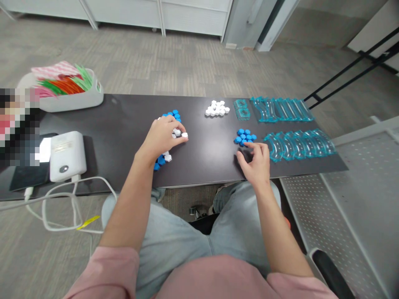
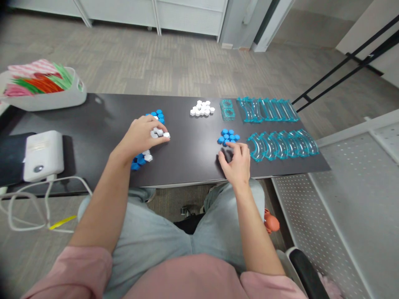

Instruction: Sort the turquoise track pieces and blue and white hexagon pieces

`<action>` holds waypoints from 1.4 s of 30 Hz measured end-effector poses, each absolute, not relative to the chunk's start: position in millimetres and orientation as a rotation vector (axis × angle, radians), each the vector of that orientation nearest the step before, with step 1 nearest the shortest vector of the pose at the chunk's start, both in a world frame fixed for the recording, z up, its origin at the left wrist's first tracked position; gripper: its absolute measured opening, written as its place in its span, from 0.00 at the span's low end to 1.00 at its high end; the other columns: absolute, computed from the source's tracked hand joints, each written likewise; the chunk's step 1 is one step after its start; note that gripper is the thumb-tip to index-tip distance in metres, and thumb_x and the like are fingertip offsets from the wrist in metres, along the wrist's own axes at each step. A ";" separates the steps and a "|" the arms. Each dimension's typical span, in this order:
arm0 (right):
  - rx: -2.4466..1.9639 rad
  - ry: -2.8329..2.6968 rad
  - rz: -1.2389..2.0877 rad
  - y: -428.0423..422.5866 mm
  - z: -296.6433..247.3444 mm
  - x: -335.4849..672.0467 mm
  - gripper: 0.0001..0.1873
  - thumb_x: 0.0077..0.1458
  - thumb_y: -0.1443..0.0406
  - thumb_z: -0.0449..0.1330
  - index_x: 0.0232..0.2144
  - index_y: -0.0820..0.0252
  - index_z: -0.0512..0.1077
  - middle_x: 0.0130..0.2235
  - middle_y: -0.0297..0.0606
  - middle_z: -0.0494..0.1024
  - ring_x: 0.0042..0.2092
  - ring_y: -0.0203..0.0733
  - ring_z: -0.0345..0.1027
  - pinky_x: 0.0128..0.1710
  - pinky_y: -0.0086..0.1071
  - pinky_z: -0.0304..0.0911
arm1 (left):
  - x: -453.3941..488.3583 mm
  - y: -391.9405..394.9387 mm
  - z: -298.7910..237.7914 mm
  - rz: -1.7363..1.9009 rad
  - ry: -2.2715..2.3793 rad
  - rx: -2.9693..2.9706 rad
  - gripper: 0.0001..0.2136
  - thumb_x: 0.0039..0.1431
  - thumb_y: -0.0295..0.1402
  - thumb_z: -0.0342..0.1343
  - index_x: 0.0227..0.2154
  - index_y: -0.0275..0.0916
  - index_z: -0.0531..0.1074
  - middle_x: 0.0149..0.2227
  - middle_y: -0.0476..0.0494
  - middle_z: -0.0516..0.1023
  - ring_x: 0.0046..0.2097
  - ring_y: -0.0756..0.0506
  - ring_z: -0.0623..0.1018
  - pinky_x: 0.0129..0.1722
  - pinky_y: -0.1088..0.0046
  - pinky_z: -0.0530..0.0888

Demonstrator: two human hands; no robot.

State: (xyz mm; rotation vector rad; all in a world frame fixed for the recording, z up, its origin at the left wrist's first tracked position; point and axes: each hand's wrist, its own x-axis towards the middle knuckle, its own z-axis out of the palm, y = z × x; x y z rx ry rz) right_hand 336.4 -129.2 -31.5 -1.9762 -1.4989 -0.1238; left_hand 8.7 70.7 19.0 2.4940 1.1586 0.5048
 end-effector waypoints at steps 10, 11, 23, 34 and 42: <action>-1.957 -1.498 -0.115 -129.8 -26.2 333.4 0.22 0.66 0.53 0.64 0.57 0.55 0.78 0.53 0.50 0.76 0.47 0.55 0.74 0.55 0.54 0.76 | 55.5 50.4 13.4 0.485 0.881 2.541 0.08 0.69 0.37 0.68 0.49 0.44 0.85 0.49 0.42 0.84 0.54 0.35 0.81 0.62 0.53 0.65; -1.954 -1.499 -0.115 -130.5 -25.7 333.7 0.21 0.66 0.53 0.64 0.57 0.55 0.78 0.53 0.50 0.76 0.47 0.55 0.74 0.55 0.54 0.76 | 56.3 50.3 13.3 0.490 0.871 2.543 0.09 0.69 0.37 0.68 0.50 0.44 0.85 0.49 0.42 0.84 0.54 0.35 0.82 0.61 0.53 0.66; -1.858 -2.026 0.241 -100.8 0.7 265.1 0.18 0.75 0.54 0.61 0.61 0.48 0.82 0.53 0.44 0.80 0.48 0.50 0.78 0.53 0.41 0.74 | -5.6 82.2 27.7 0.852 1.217 2.305 0.11 0.71 0.41 0.63 0.49 0.44 0.85 0.43 0.43 0.84 0.41 0.41 0.80 0.49 0.61 0.73; -2.156 -2.066 0.169 -31.3 12.0 244.4 0.30 0.78 0.49 0.58 0.74 0.49 0.74 0.58 0.49 0.80 0.53 0.57 0.79 0.57 0.46 0.71 | -28.4 84.1 31.7 0.838 1.300 2.275 0.16 0.71 0.47 0.61 0.49 0.45 0.86 0.40 0.42 0.83 0.39 0.41 0.78 0.43 0.63 0.75; -2.116 -1.970 0.092 4.6 -5.3 254.7 0.35 0.76 0.43 0.59 0.74 0.53 0.75 0.58 0.54 0.81 0.55 0.63 0.78 0.58 0.51 0.72 | -34.8 83.2 35.3 0.838 1.302 2.232 0.16 0.71 0.49 0.61 0.49 0.46 0.85 0.40 0.42 0.83 0.39 0.41 0.78 0.43 0.62 0.75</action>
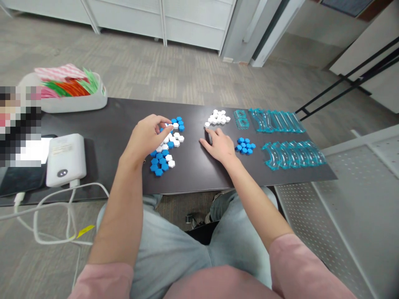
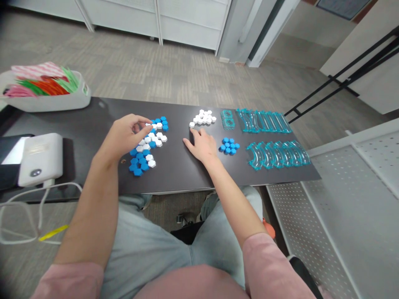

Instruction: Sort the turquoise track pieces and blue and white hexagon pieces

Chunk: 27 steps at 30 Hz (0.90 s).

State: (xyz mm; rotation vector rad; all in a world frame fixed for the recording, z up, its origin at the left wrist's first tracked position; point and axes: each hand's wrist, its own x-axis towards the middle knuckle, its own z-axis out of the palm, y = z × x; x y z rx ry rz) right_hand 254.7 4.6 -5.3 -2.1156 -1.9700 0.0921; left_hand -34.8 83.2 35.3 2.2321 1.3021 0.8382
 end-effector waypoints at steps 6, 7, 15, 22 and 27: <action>-2.194 -1.906 0.116 15.1 -6.4 254.7 0.36 0.76 0.42 0.57 0.75 0.54 0.73 0.61 0.55 0.79 0.56 0.64 0.78 0.59 0.52 0.72 | -38.8 87.1 32.3 0.847 1.317 2.225 0.15 0.71 0.49 0.61 0.48 0.46 0.85 0.40 0.43 0.83 0.38 0.42 0.77 0.43 0.62 0.74; -2.194 -1.906 0.116 14.3 -5.9 253.6 0.35 0.77 0.44 0.57 0.75 0.54 0.73 0.61 0.55 0.79 0.57 0.64 0.78 0.59 0.52 0.71 | -39.2 87.9 31.6 0.845 1.321 2.226 0.15 0.71 0.49 0.61 0.48 0.46 0.85 0.40 0.43 0.83 0.38 0.42 0.77 0.43 0.62 0.74; -1.796 -2.202 0.197 4.1 -3.2 236.7 0.29 0.79 0.51 0.58 0.76 0.44 0.72 0.56 0.45 0.78 0.51 0.53 0.75 0.56 0.44 0.70 | -31.2 87.1 31.6 0.819 1.328 2.223 0.14 0.70 0.45 0.62 0.49 0.44 0.85 0.41 0.42 0.83 0.40 0.42 0.78 0.43 0.64 0.74; -1.612 -2.235 0.273 20.3 -8.9 208.6 0.23 0.76 0.50 0.62 0.68 0.45 0.78 0.59 0.43 0.77 0.53 0.50 0.75 0.54 0.41 0.70 | -26.0 87.3 28.0 0.802 1.335 2.227 0.16 0.71 0.47 0.61 0.49 0.45 0.85 0.41 0.41 0.83 0.40 0.41 0.78 0.43 0.63 0.75; -1.630 -2.122 0.334 30.1 -11.2 208.9 0.15 0.75 0.54 0.62 0.57 0.49 0.80 0.58 0.41 0.78 0.53 0.48 0.76 0.55 0.39 0.70 | -30.5 89.9 27.9 0.802 1.322 2.225 0.16 0.70 0.50 0.61 0.48 0.46 0.85 0.41 0.41 0.83 0.39 0.40 0.78 0.43 0.63 0.76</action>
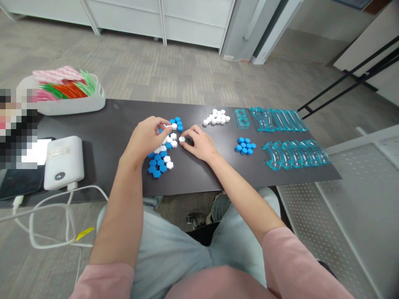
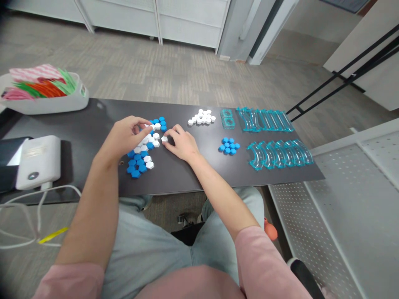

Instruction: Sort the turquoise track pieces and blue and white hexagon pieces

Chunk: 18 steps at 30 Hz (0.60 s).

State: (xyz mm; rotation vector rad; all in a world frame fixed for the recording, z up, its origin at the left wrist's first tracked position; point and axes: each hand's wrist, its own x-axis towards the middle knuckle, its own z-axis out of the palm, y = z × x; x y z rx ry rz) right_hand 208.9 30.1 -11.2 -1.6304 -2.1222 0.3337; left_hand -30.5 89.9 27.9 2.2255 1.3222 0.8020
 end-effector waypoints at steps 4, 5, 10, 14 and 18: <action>-1.833 -1.901 0.141 34.5 -7.7 239.7 0.15 0.75 0.58 0.60 0.57 0.54 0.80 0.57 0.47 0.79 0.59 0.54 0.75 0.61 0.45 0.65 | -34.3 90.3 29.4 0.802 1.317 2.229 0.16 0.69 0.49 0.61 0.49 0.46 0.85 0.39 0.43 0.83 0.38 0.41 0.78 0.44 0.62 0.75; -1.890 -1.838 0.091 36.2 -7.6 249.7 0.15 0.74 0.59 0.59 0.57 0.54 0.80 0.58 0.49 0.79 0.59 0.55 0.75 0.62 0.47 0.64 | -34.8 89.9 29.7 0.803 1.317 2.229 0.16 0.69 0.48 0.61 0.49 0.46 0.85 0.40 0.43 0.83 0.38 0.41 0.77 0.44 0.62 0.75; -2.007 -1.661 0.069 45.3 -13.8 286.3 0.16 0.72 0.57 0.60 0.56 0.54 0.80 0.60 0.51 0.79 0.59 0.58 0.76 0.60 0.50 0.63 | -36.8 88.9 29.3 0.807 1.316 2.218 0.15 0.69 0.48 0.61 0.49 0.46 0.86 0.39 0.43 0.83 0.37 0.41 0.77 0.42 0.62 0.74; -1.993 -1.618 0.111 46.0 -18.1 291.0 0.20 0.70 0.58 0.60 0.60 0.52 0.77 0.53 0.46 0.84 0.58 0.57 0.76 0.58 0.47 0.63 | -39.2 90.1 26.6 0.817 1.329 2.216 0.16 0.69 0.49 0.61 0.48 0.47 0.86 0.38 0.44 0.82 0.37 0.42 0.77 0.42 0.63 0.74; -1.980 -1.601 0.165 42.6 -17.3 288.5 0.17 0.68 0.60 0.59 0.57 0.53 0.76 0.49 0.44 0.88 0.53 0.55 0.78 0.58 0.48 0.63 | -40.3 90.4 26.3 0.821 1.330 2.214 0.16 0.69 0.49 0.61 0.48 0.47 0.86 0.39 0.44 0.82 0.38 0.41 0.77 0.43 0.63 0.74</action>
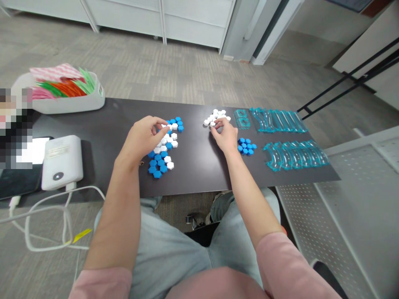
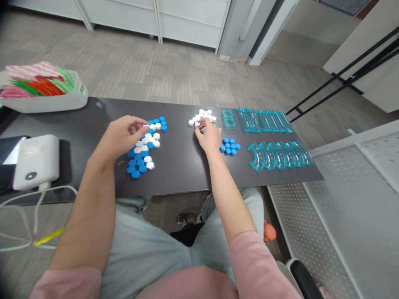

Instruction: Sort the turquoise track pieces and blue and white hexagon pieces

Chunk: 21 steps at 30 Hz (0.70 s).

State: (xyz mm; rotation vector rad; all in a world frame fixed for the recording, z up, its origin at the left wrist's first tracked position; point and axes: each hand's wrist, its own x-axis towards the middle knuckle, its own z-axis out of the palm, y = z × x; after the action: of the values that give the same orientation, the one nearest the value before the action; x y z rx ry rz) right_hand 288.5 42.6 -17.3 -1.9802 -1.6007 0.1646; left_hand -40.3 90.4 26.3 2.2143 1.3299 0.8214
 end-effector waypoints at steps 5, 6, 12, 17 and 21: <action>-1.967 -1.590 0.193 38.4 -13.6 282.5 0.16 0.67 0.61 0.58 0.55 0.55 0.76 0.55 0.47 0.88 0.48 0.52 0.78 0.60 0.49 0.62 | -40.4 88.7 28.0 0.825 1.324 2.211 0.15 0.70 0.47 0.61 0.49 0.46 0.85 0.39 0.43 0.83 0.37 0.42 0.77 0.42 0.62 0.74; -1.955 -1.597 0.196 37.0 -12.7 279.2 0.16 0.68 0.61 0.58 0.55 0.55 0.76 0.55 0.46 0.87 0.47 0.51 0.78 0.60 0.49 0.62 | -40.5 88.6 28.1 0.824 1.322 2.210 0.15 0.70 0.47 0.61 0.49 0.46 0.85 0.39 0.43 0.83 0.37 0.42 0.77 0.42 0.63 0.74; -1.694 -1.988 0.267 30.1 -7.6 236.2 0.18 0.72 0.59 0.60 0.60 0.54 0.78 0.57 0.45 0.83 0.52 0.52 0.76 0.60 0.45 0.65 | -38.3 89.6 28.2 0.814 1.321 2.219 0.14 0.69 0.45 0.62 0.49 0.45 0.86 0.40 0.43 0.83 0.38 0.42 0.78 0.43 0.63 0.75; -1.630 -2.189 0.234 38.2 -7.9 206.8 0.27 0.75 0.58 0.60 0.72 0.52 0.72 0.68 0.49 0.75 0.63 0.56 0.73 0.60 0.46 0.68 | -34.5 90.4 27.8 0.813 1.327 2.221 0.15 0.70 0.45 0.61 0.49 0.44 0.86 0.41 0.42 0.84 0.38 0.42 0.78 0.43 0.63 0.75; -1.619 -2.146 0.227 41.4 -11.2 207.1 0.20 0.76 0.59 0.62 0.64 0.55 0.77 0.66 0.48 0.77 0.64 0.56 0.74 0.59 0.46 0.68 | -34.0 92.2 26.2 0.791 1.344 2.232 0.17 0.69 0.47 0.61 0.50 0.43 0.86 0.40 0.42 0.83 0.38 0.42 0.78 0.43 0.64 0.75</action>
State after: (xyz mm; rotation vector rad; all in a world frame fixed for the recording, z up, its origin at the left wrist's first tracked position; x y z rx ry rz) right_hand 207.1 41.4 -11.2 -1.6186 -2.1460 0.2272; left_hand -34.0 92.2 26.2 2.2316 1.3438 0.7909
